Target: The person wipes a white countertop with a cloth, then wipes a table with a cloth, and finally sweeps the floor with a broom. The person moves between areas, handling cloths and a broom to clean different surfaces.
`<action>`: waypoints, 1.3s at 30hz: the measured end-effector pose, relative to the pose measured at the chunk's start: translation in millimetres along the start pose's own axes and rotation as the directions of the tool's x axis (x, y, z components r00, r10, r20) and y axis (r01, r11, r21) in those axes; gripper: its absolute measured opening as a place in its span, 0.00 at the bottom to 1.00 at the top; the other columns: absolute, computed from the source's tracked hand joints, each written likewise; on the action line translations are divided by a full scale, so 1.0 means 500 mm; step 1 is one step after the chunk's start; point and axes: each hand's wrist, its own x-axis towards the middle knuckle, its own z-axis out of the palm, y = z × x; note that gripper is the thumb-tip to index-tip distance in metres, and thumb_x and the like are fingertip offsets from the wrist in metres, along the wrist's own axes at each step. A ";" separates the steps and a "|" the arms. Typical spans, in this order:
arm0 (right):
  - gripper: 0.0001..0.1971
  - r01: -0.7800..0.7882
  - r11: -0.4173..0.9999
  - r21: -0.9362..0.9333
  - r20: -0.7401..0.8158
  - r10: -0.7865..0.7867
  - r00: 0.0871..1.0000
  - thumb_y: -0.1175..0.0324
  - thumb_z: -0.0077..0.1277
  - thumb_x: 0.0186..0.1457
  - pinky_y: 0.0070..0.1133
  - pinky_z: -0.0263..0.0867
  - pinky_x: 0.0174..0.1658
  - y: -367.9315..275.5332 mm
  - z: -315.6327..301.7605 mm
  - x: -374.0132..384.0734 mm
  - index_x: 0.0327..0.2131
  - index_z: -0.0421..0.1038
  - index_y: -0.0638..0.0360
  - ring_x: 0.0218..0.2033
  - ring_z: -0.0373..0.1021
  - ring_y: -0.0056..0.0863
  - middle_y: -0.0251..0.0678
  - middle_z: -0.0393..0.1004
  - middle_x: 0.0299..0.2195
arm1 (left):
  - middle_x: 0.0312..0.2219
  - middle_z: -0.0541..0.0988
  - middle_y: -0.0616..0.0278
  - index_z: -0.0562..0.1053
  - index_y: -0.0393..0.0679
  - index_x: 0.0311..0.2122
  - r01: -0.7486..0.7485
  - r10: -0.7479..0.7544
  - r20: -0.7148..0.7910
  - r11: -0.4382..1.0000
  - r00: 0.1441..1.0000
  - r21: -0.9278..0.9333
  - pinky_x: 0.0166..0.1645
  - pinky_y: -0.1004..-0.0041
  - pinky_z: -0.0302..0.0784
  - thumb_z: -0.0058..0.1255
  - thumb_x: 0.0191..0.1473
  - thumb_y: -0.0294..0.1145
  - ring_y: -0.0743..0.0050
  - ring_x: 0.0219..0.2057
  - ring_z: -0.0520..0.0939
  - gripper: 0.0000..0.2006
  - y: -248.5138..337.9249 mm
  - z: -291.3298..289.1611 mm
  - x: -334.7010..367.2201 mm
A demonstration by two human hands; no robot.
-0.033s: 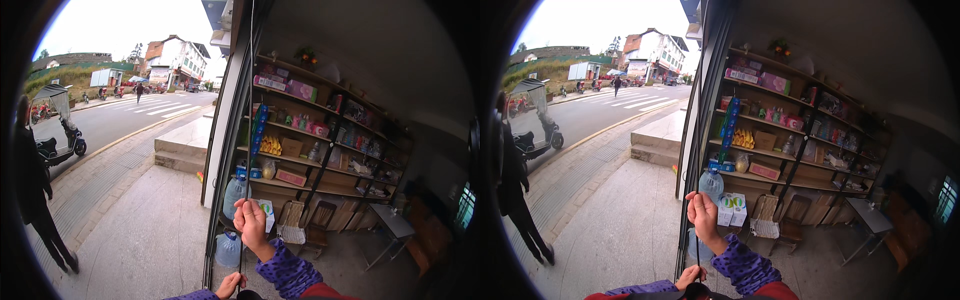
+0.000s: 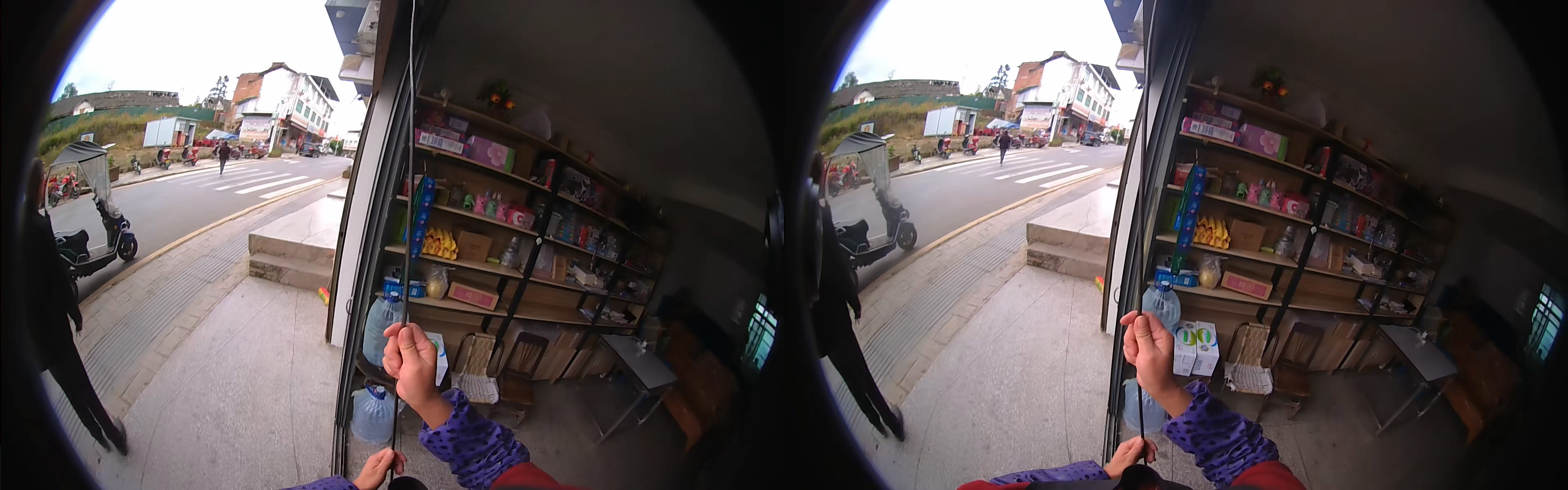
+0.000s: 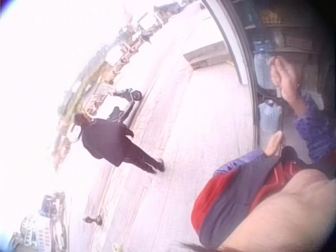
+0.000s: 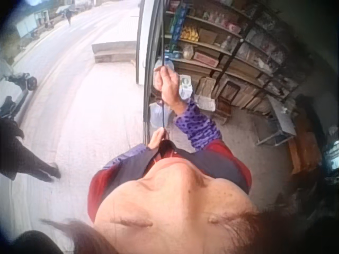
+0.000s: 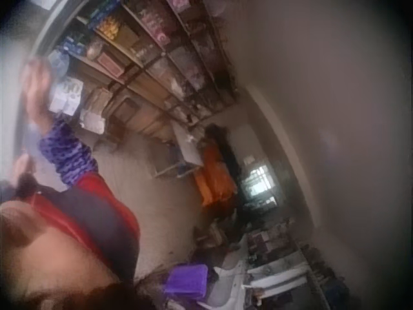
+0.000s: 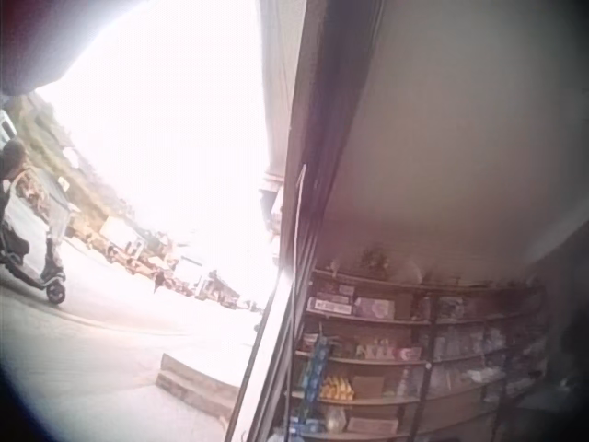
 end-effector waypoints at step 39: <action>0.17 0.026 0.993 0.119 -0.090 -0.015 0.996 0.62 0.34 0.60 0.12 0.41 0.17 0.221 0.284 0.158 0.39 0.63 0.69 0.14 0.43 0.10 0.22 0.49 0.14 | 0.15 0.60 0.74 0.63 0.45 0.24 -0.205 0.201 0.077 0.977 0.977 0.053 0.21 0.81 0.52 0.35 0.59 0.39 0.86 0.17 0.57 0.14 0.354 -0.395 0.033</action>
